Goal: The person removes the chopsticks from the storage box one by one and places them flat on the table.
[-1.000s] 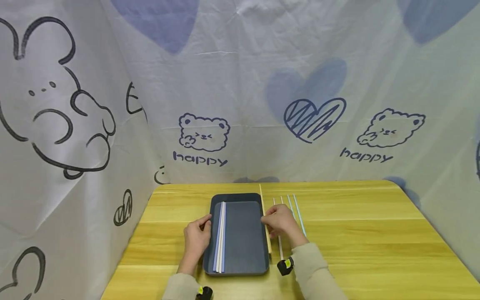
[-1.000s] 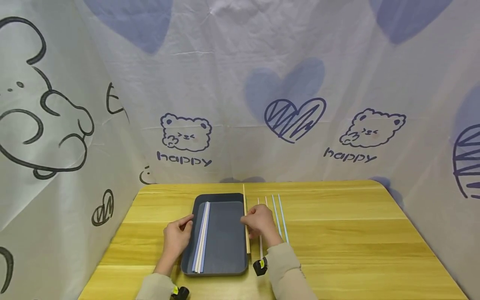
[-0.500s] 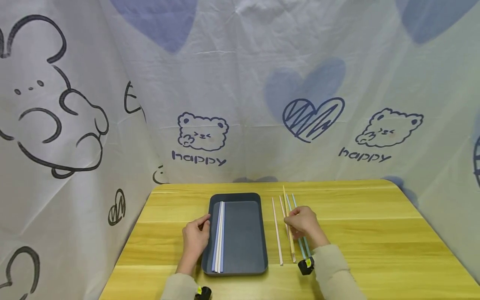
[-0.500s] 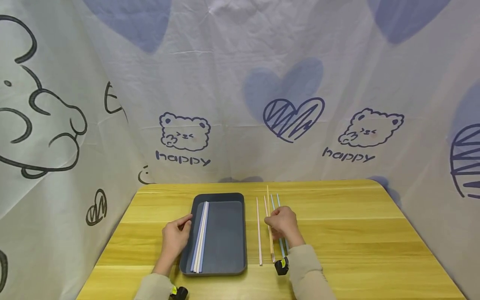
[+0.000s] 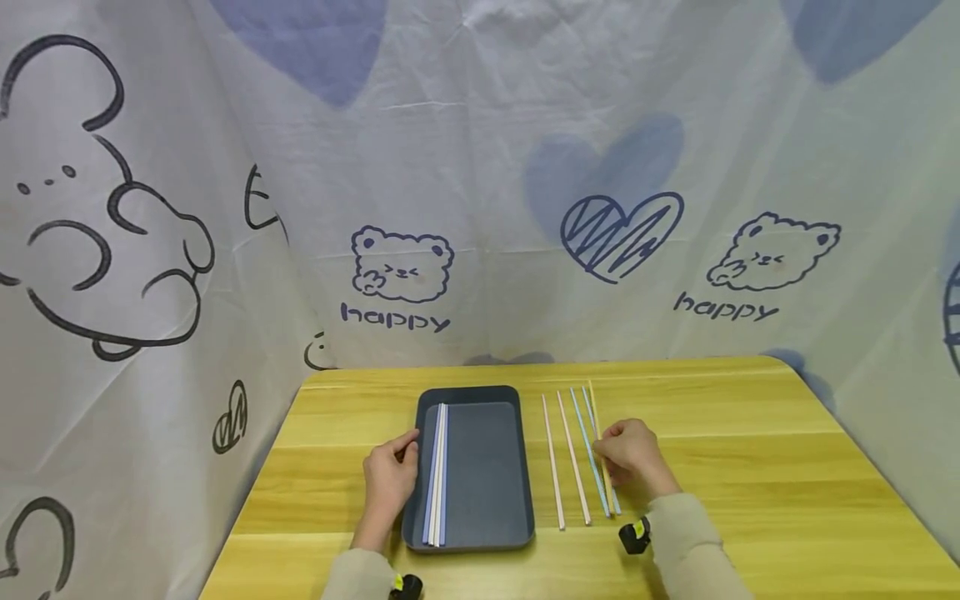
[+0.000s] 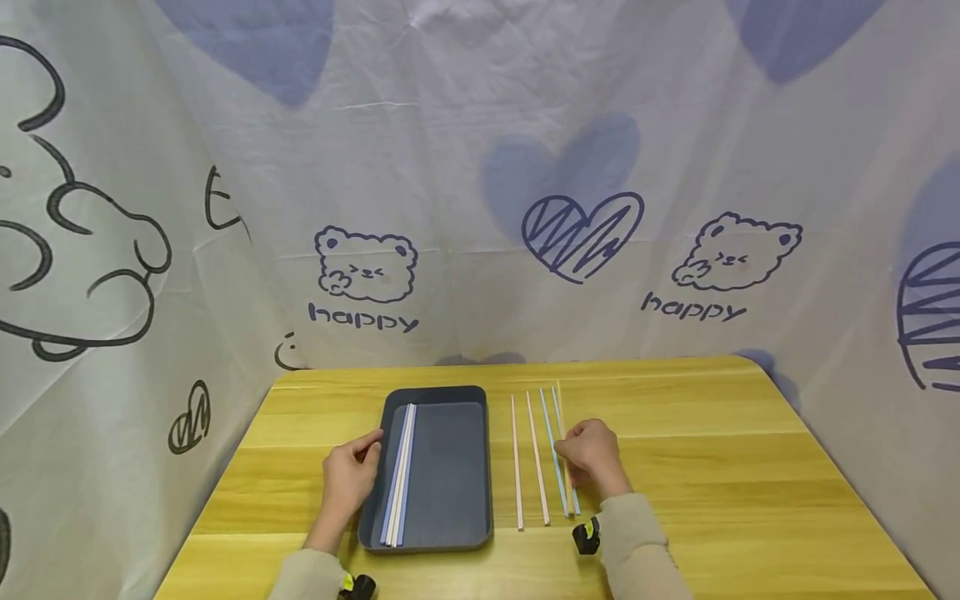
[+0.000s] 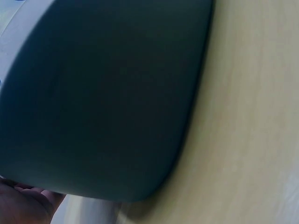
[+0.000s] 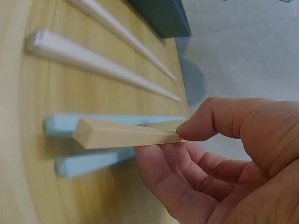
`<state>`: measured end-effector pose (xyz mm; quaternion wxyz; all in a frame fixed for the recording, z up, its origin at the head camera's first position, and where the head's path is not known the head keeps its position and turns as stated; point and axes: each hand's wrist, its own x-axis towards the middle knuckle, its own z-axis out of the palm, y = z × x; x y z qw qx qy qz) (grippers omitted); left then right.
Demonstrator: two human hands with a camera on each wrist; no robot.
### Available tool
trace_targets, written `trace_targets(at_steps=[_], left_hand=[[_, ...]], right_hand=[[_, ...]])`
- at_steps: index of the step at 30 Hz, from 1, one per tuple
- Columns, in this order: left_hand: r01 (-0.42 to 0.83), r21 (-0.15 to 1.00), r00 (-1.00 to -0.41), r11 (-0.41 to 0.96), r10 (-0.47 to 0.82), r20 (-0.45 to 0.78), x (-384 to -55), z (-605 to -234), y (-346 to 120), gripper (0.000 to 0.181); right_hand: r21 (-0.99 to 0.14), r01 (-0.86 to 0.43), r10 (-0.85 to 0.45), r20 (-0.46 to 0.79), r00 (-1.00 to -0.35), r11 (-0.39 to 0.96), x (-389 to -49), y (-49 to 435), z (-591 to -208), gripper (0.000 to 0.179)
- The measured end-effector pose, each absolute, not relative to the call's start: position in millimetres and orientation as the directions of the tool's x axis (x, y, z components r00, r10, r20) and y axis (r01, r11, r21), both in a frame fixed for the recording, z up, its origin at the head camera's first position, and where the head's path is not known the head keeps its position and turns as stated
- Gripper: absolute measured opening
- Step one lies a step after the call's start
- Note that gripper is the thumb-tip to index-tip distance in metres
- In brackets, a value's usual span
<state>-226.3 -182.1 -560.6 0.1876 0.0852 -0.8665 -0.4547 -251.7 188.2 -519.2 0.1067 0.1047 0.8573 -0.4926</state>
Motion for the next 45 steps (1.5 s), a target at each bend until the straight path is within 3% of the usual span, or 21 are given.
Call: trace_targets(at_steps=[20, 29, 36, 39, 45], left_hand=[[0.020, 0.813, -0.914, 0.583, -0.320, 0.251, -225, -557, -182, 0.025], [0.015, 0.823, -0.916, 0.567, -0.323, 0.239, -224, -558, -182, 0.025], [0.018, 0.824, -0.917, 0.566, -0.320, 0.239, -224, -556, -182, 0.025], [0.015, 0.829, -0.917, 0.559, -0.323, 0.234, -224, -556, -182, 0.025], [0.015, 0.823, -0.915, 0.568, -0.323, 0.240, -226, -558, -184, 0.025]], right_hand=[[-0.772, 0.327, 0.137, -0.302, -0.943, 0.546, -250, 208, -523, 0.023], [-0.735, 0.277, 0.138, -0.246, -0.959, 0.619, -249, 211, -525, 0.023], [-0.704, 0.257, 0.161, -0.201, -0.966, 0.662, -250, 210, -526, 0.011], [-0.691, 0.239, 0.165, -0.174, -0.971, 0.682, -249, 203, -522, 0.020], [-0.762, 0.160, 0.127, -0.103, -0.987, 0.627, -248, 171, -512, 0.020]])
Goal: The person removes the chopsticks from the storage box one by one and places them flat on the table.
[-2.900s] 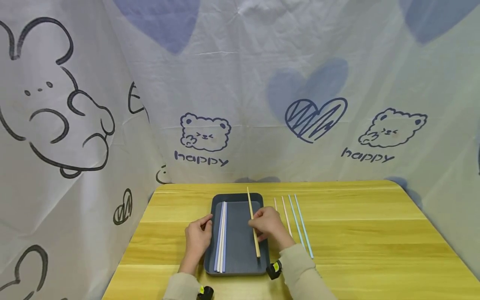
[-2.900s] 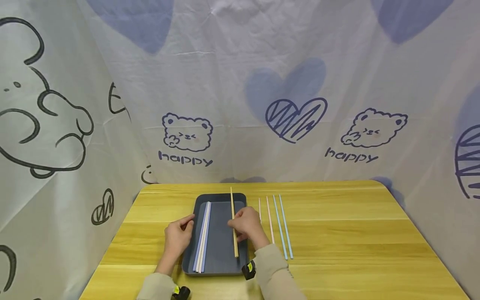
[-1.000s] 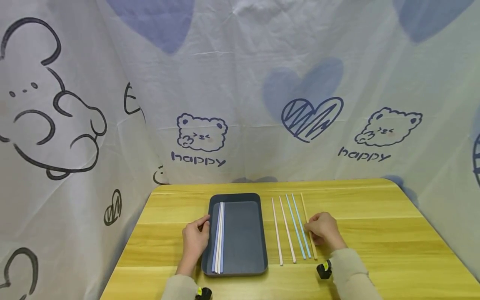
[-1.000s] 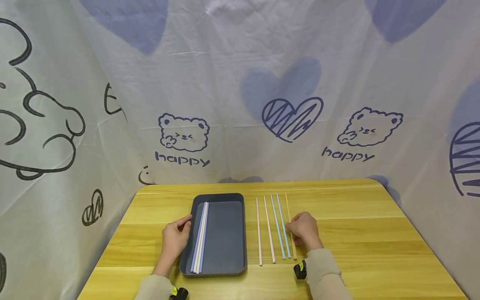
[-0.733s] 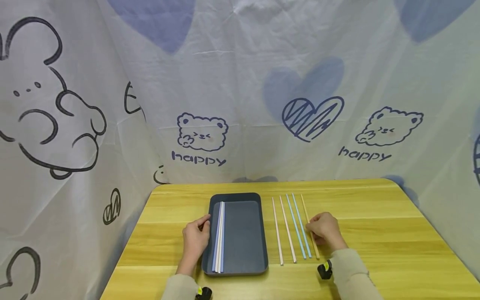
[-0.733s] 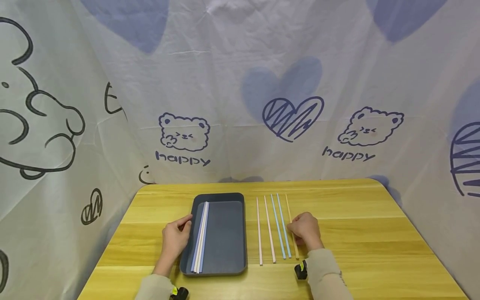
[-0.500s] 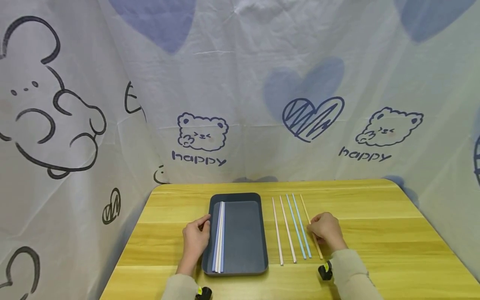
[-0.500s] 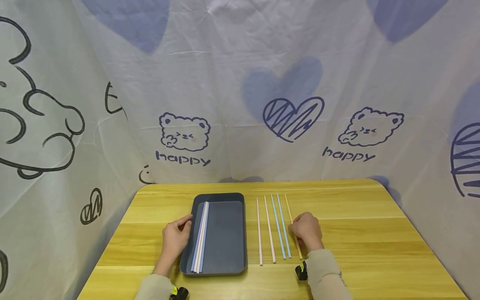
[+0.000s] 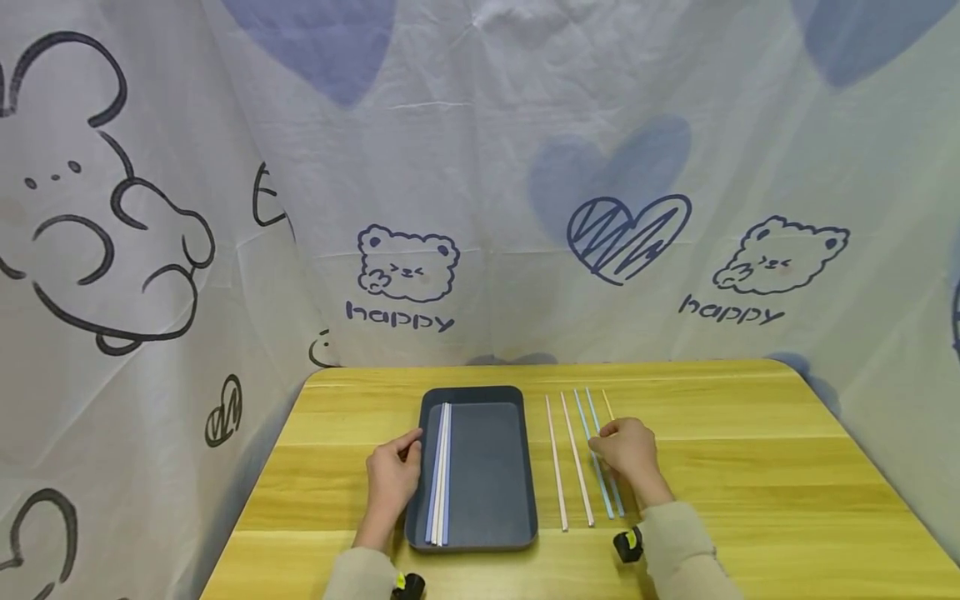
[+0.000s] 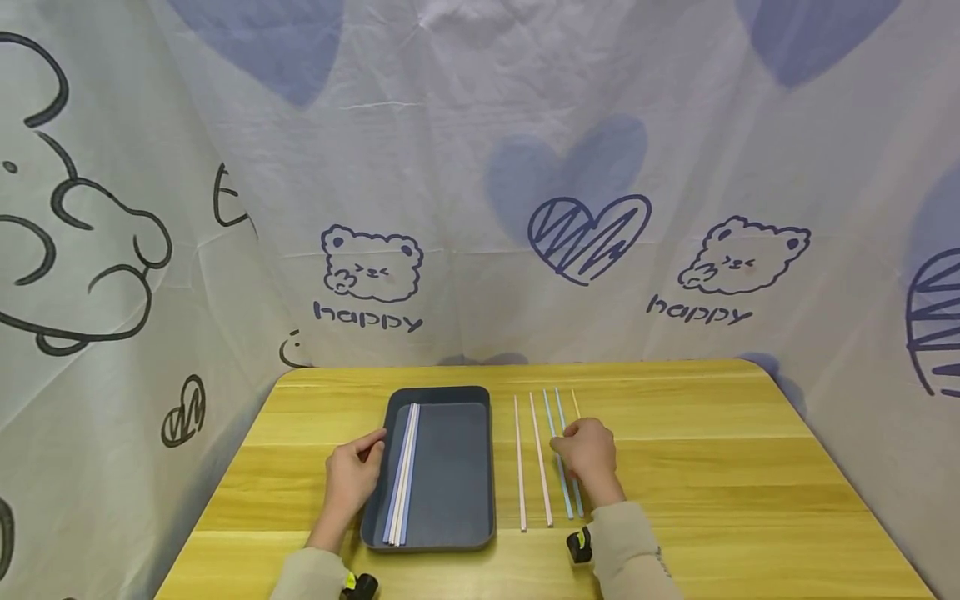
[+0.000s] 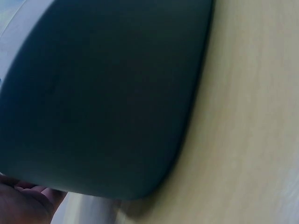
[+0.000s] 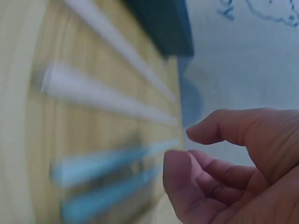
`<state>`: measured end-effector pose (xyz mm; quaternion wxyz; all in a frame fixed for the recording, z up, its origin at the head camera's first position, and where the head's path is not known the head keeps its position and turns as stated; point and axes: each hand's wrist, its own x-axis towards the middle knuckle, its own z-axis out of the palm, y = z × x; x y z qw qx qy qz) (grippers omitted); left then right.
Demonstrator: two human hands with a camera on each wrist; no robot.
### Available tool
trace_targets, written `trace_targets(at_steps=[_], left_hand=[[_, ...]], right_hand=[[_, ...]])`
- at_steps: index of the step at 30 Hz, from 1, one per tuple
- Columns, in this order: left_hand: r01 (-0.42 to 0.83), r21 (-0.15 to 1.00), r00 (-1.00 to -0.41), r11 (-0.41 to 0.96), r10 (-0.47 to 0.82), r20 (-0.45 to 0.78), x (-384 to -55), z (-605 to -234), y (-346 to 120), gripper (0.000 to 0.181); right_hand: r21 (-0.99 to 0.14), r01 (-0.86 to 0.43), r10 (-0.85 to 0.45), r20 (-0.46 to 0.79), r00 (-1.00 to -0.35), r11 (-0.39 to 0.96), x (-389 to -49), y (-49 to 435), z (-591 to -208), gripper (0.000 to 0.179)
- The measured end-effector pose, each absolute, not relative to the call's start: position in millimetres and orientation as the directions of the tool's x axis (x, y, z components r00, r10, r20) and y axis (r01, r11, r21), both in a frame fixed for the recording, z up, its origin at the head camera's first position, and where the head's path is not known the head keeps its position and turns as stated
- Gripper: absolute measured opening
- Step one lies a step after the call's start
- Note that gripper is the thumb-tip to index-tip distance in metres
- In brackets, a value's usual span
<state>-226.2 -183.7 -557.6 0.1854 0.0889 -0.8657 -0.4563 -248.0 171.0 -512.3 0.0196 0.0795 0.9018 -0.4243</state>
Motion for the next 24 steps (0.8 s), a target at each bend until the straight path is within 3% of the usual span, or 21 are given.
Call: trace_targets(at_steps=[10, 24], left_hand=[[0.019, 0.821, -0.916, 0.570, -0.319, 0.243, -226, -560, -185, 0.024], [0.009, 0.835, -0.923, 0.550, -0.317, 0.219, -229, -560, -188, 0.024]], right_hand=[[-0.907, 0.191, 0.050, -0.186, -0.981, 0.375, -249, 103, -502, 0.017], [-0.928, 0.153, -0.071, -0.188, -0.980, 0.339, -238, 33, -501, 0.016]])
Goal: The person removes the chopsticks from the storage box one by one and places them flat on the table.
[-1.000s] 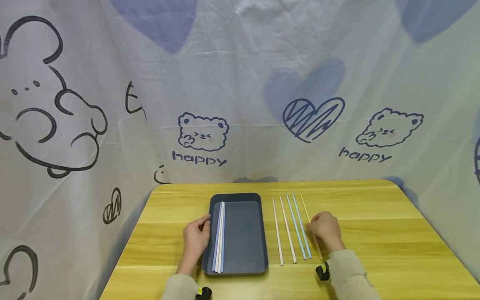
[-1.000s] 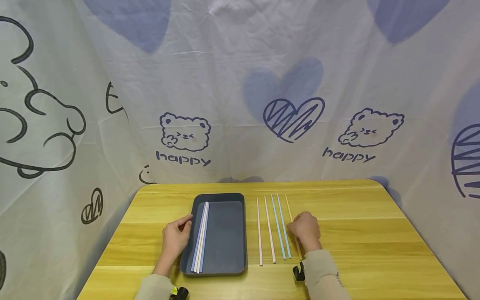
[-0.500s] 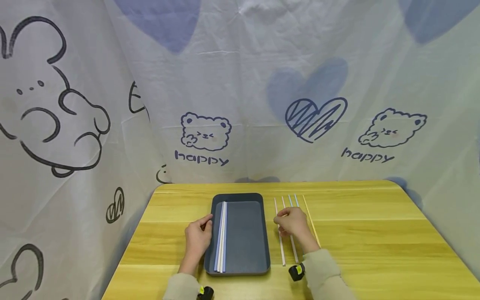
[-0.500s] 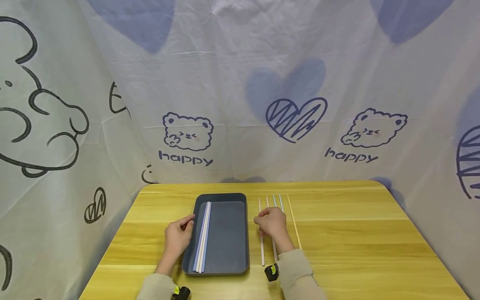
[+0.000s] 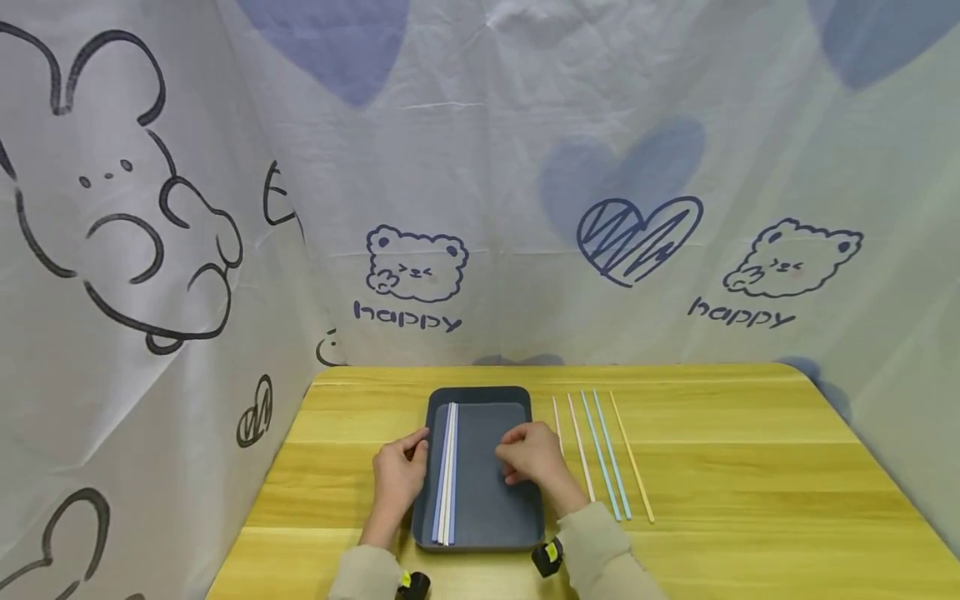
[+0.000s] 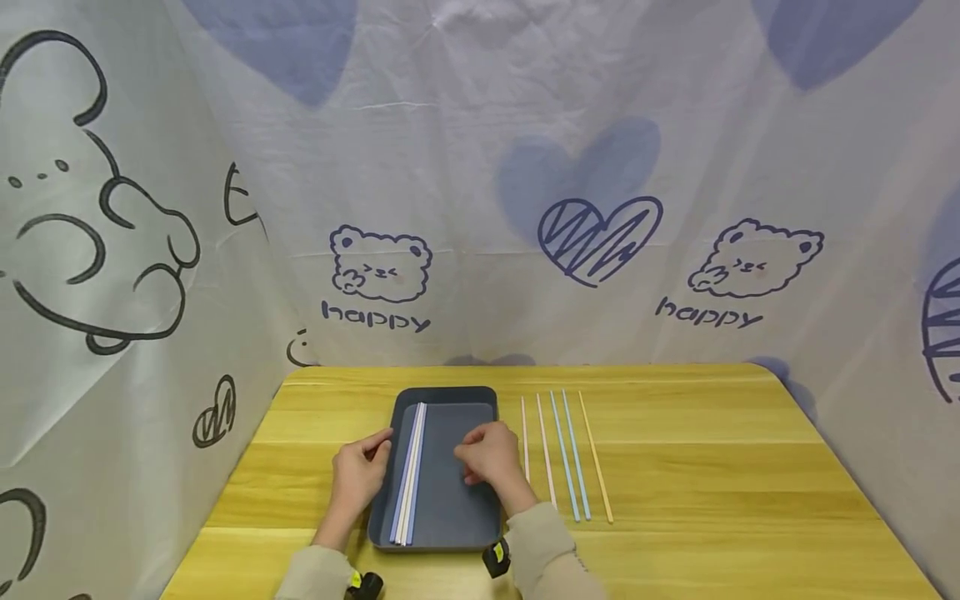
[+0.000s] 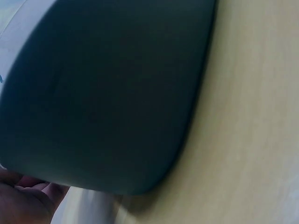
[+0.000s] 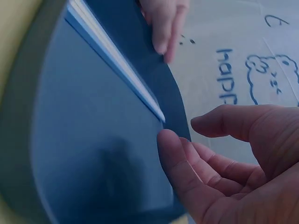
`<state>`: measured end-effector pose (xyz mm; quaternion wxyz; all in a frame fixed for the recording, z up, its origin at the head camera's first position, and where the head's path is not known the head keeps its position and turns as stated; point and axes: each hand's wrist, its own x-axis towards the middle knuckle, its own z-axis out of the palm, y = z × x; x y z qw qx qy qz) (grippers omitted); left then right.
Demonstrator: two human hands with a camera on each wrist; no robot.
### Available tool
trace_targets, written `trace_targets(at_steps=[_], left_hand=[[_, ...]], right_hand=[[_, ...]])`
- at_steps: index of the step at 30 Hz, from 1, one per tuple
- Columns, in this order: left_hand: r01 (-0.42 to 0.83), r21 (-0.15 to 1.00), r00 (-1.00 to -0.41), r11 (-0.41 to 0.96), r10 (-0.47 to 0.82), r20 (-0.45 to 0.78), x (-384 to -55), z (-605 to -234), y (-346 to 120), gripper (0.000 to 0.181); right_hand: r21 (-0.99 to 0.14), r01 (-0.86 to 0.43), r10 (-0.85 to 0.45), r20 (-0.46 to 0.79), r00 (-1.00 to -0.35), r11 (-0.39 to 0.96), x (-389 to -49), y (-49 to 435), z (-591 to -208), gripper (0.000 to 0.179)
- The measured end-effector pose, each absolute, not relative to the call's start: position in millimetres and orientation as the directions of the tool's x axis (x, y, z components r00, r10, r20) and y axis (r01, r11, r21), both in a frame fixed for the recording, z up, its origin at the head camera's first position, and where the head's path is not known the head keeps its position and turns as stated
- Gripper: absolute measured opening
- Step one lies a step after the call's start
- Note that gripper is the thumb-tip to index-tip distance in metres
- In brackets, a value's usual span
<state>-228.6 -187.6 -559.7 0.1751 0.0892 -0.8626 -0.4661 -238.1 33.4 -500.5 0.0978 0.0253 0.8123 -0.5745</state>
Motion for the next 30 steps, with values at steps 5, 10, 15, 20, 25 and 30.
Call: trace_targets(at_steps=[5, 10, 15, 20, 25, 30], left_hand=[[0.031, 0.839, -0.918, 0.543, -0.316, 0.239, -229, -560, -186, 0.024], [0.030, 0.842, -0.919, 0.539, -0.317, 0.236, -230, -559, -188, 0.023], [0.021, 0.841, -0.922, 0.541, -0.314, 0.226, -229, -560, -190, 0.024], [0.022, 0.842, -0.920, 0.540, -0.319, 0.229, -229, -560, -190, 0.024], [0.020, 0.840, -0.919, 0.541, -0.321, 0.229, -229, -560, -190, 0.024], [0.007, 0.844, -0.922, 0.536, -0.323, 0.213, -228, -558, -189, 0.024]], right_hand=[[-0.931, 0.143, -0.095, -0.184, -0.978, 0.337, -234, 15, -506, 0.014], [-0.928, 0.168, -0.110, -0.216, -0.970, 0.333, -230, -2, -511, 0.012], [-0.910, 0.200, -0.112, -0.256, -0.960, 0.363, -226, -14, -520, 0.008], [-0.901, 0.169, -0.105, -0.228, -0.968, 0.399, -224, -22, -528, 0.007], [-0.892, 0.143, -0.125, -0.215, -0.969, 0.429, -220, -29, -533, 0.012], [-0.895, 0.130, -0.122, -0.199, -0.972, 0.427, -218, -32, -538, 0.017]])
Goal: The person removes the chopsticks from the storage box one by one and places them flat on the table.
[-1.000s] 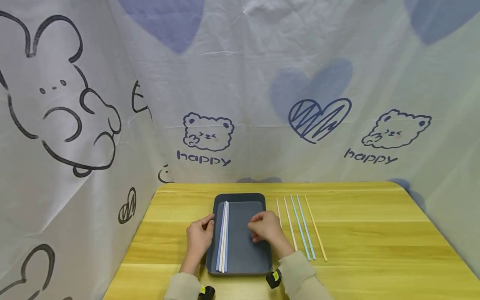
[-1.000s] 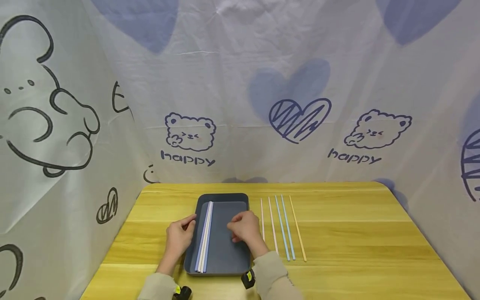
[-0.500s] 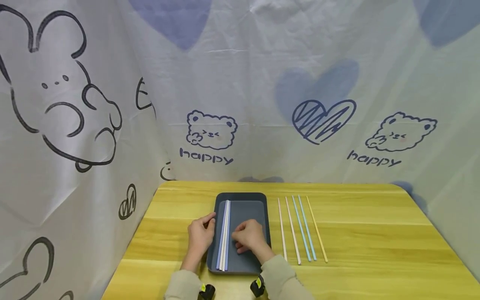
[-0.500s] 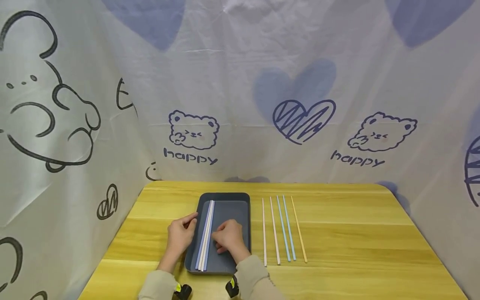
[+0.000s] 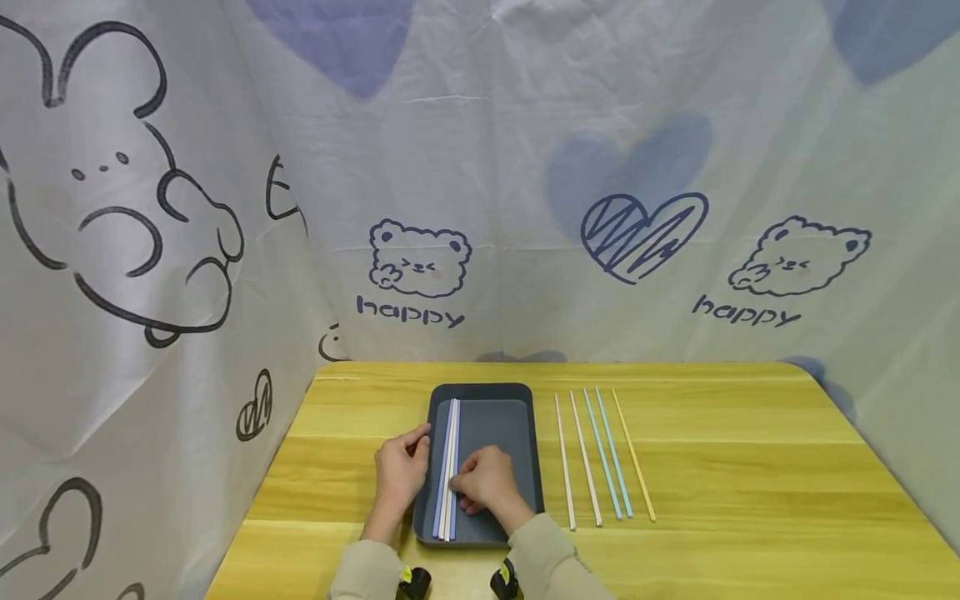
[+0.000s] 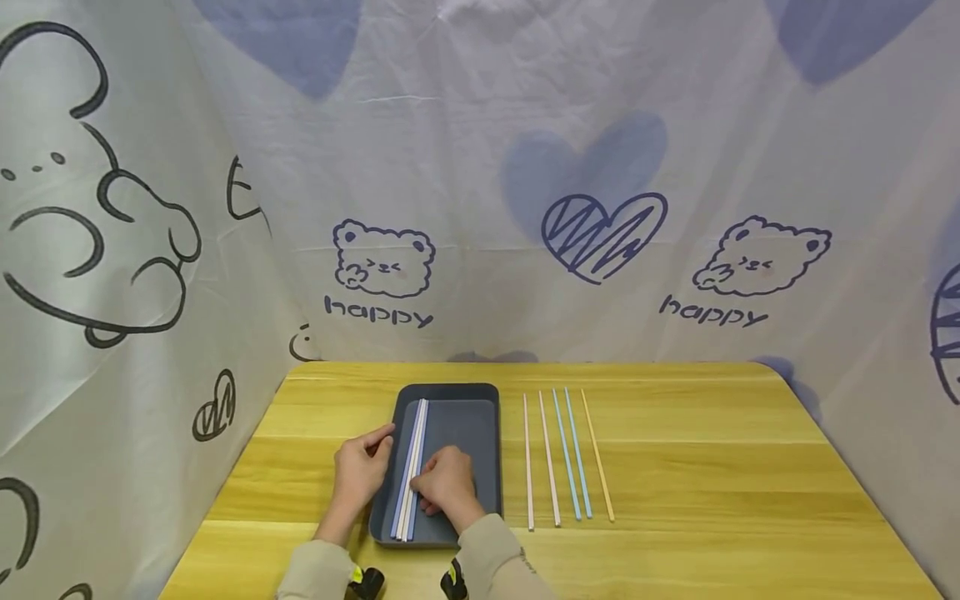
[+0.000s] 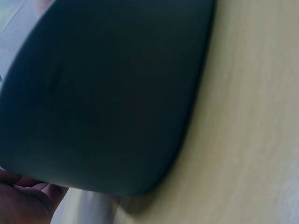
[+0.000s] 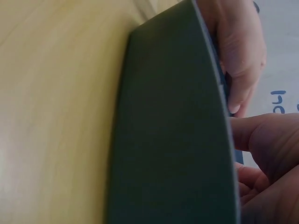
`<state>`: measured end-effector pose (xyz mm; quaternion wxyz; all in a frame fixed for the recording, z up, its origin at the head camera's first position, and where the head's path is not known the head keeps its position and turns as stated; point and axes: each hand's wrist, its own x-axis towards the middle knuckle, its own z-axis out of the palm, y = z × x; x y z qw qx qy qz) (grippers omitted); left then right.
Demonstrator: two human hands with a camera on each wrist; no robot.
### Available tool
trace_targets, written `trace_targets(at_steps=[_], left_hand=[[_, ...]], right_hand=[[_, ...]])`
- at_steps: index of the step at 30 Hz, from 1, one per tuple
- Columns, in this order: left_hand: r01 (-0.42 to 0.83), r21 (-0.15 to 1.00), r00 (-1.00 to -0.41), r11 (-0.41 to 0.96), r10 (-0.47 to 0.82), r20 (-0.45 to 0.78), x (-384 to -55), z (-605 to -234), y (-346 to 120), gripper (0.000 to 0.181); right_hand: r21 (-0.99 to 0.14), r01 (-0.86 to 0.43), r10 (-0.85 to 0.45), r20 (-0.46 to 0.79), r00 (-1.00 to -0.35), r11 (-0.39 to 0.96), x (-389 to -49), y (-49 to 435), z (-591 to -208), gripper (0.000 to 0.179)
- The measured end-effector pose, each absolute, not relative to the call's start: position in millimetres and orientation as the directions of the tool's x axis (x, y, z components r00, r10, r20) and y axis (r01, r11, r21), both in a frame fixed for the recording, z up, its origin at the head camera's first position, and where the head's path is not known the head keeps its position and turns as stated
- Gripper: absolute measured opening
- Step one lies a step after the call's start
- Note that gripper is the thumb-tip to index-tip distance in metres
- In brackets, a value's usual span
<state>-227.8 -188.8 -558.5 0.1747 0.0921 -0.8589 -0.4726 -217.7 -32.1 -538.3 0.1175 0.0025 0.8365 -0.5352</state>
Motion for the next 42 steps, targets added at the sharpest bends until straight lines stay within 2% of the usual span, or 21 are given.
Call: trace_targets(at_steps=[16, 25, 30, 35, 42], left_hand=[[0.032, 0.834, -0.912, 0.550, -0.325, 0.250, -229, -560, -188, 0.023], [0.051, 0.820, -0.904, 0.571, -0.322, 0.281, -230, -562, -189, 0.022], [0.053, 0.821, -0.907, 0.569, -0.317, 0.278, -230, -563, -189, 0.022], [0.059, 0.824, -0.911, 0.564, -0.308, 0.276, -230, -563, -189, 0.023], [0.047, 0.824, -0.909, 0.564, -0.318, 0.270, -230, -563, -189, 0.023]], right_hand=[[-0.898, 0.136, -0.097, -0.194, -0.976, 0.418, -217, -30, -539, 0.019], [-0.796, 0.087, -0.006, -0.113, -0.994, 0.599, -217, -33, -539, 0.031], [-0.770, 0.073, -0.001, -0.095, -0.995, 0.634, -216, -33, -539, 0.036], [-0.798, 0.065, -0.027, -0.101, -0.995, 0.599, -219, -29, -540, 0.036], [-0.852, 0.125, -0.068, -0.185, -0.980, 0.508, -222, -22, -536, 0.031]])
